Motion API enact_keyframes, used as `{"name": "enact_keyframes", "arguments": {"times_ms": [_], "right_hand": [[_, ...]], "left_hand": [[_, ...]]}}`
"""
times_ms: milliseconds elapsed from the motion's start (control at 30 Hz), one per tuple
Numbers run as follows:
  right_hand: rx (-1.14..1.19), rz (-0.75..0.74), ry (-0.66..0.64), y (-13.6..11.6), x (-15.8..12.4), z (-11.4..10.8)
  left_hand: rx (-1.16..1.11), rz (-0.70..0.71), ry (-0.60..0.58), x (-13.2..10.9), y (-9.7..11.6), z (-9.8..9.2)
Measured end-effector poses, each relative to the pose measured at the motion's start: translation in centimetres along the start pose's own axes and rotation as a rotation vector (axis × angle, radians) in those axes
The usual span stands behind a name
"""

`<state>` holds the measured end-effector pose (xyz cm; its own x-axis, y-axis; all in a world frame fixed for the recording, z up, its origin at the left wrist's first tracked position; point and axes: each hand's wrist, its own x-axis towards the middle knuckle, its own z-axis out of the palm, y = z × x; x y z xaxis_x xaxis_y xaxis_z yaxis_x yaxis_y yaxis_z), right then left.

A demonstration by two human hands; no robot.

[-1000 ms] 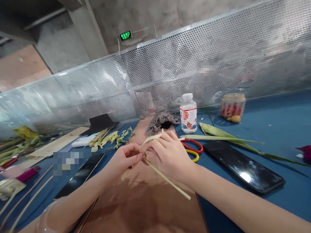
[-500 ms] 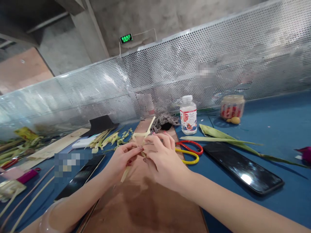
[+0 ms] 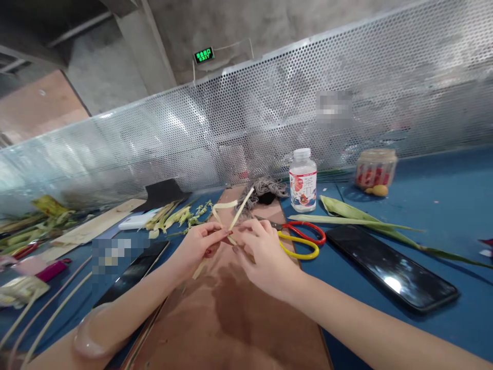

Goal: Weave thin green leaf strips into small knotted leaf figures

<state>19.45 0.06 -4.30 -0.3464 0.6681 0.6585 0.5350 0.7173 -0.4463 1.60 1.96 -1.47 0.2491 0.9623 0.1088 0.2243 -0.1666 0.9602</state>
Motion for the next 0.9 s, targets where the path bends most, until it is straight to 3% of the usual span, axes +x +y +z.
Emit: {"name": "enact_keyframes", "arguments": {"times_ms": [200,367,467,667,900], "right_hand": [[0.257,0.263,-0.015,0.0,0.0,0.4],[0.377,0.210,-0.101,-0.3,0.2,0.4],[0.402,0.257,-0.104,-0.1,0.2,0.5],[0.481,0.257,-0.038,0.2,0.3,0.6],[0.578,0.382,0.073,0.1,0.4,0.1]], "left_hand": [[0.000,-0.006,-0.044,-0.3,0.4,0.3],[0.026,0.029,-0.058,-0.5,0.6,0.6],[0.023,0.037,-0.059,-0.6,0.5,0.7],[0.002,-0.004,-0.051,-0.6,0.4,0.6],[-0.001,-0.002,-0.127,-0.7,1.1,0.4]]}}
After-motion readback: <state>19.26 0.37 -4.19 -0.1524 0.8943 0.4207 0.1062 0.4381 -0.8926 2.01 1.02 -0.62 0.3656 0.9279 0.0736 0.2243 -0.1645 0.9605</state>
